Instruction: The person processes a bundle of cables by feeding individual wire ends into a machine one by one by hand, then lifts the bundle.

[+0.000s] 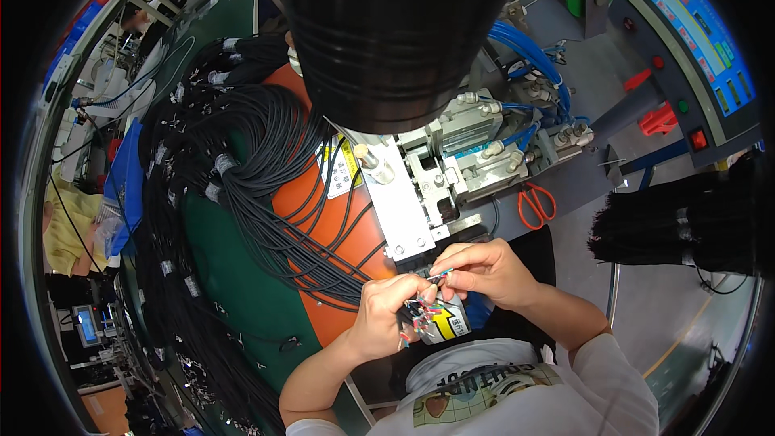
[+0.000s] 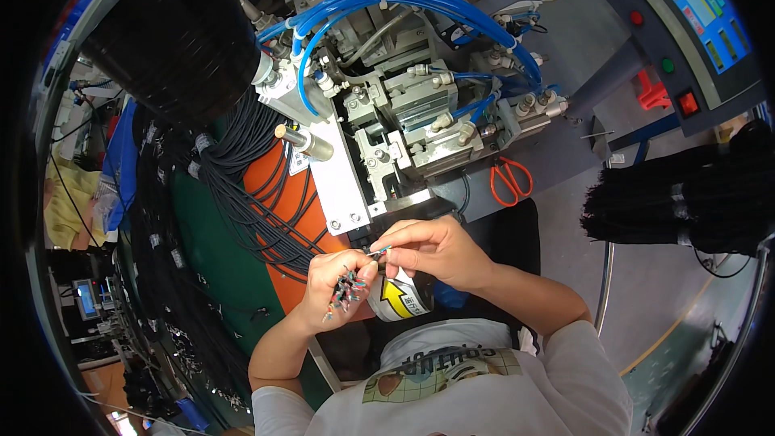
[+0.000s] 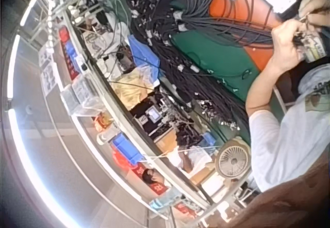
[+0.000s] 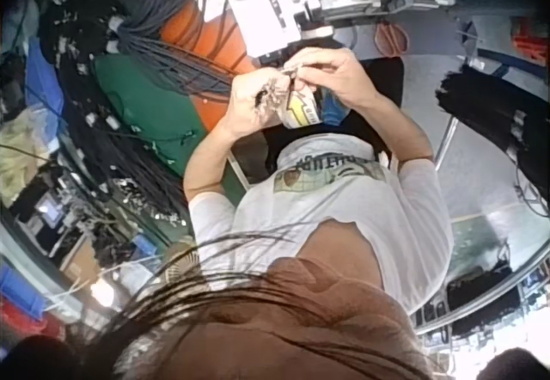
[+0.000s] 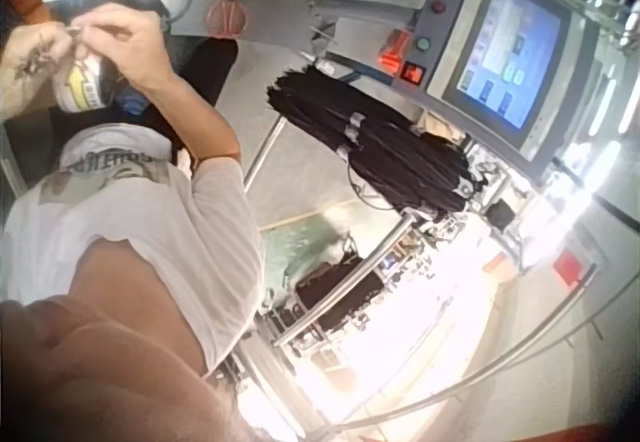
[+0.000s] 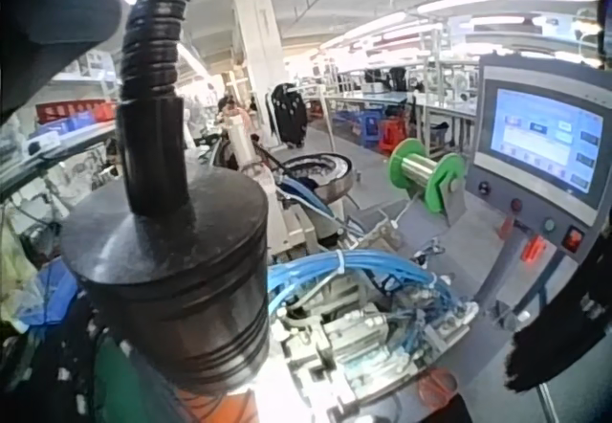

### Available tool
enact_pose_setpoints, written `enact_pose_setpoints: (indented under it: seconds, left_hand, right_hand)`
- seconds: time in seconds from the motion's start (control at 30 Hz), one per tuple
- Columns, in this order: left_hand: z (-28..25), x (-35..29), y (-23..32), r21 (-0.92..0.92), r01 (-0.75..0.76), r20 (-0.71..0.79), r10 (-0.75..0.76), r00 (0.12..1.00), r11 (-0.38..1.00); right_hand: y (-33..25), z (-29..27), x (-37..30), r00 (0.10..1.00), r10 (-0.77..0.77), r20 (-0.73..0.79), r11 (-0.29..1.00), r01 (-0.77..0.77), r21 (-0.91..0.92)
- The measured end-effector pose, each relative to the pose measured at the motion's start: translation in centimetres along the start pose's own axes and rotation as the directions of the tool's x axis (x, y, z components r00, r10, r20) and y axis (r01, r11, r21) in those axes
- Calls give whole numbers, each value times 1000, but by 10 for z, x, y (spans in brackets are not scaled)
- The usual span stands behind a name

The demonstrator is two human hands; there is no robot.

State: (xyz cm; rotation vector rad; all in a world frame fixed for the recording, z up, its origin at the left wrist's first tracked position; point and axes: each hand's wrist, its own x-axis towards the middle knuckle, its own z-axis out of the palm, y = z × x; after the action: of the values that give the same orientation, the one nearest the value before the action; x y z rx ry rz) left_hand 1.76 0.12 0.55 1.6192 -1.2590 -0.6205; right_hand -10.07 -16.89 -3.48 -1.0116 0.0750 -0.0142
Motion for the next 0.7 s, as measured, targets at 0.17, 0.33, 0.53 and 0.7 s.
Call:
enact_pose_setpoints:
  seconds: [0.17, 0.33, 0.53, 0.7]
  left_hand:
    - [-7, 0, -6, -194, 167, 125, -145, 982, 967]
    - [-9, 1, -4, -276, 207, 158, -168, 973, 939]
    - [8, -2, 1, 48, 40, -3, -40, 999, 998]
    - [17, -5, 4, 606, -87, -66, 159, 985, 791]
  right_hand:
    - [-2, -1, 4, 1000, -7, -5, 1000, 7, 22]
    - [1, -2, 4, 996, -93, -2, 984, 91, -150]
    - [-9, 5, 3, 931, -355, 81, 494, 261, -829]
    - [-17, 9, 2, 942, -305, 138, 24, 152, -988]
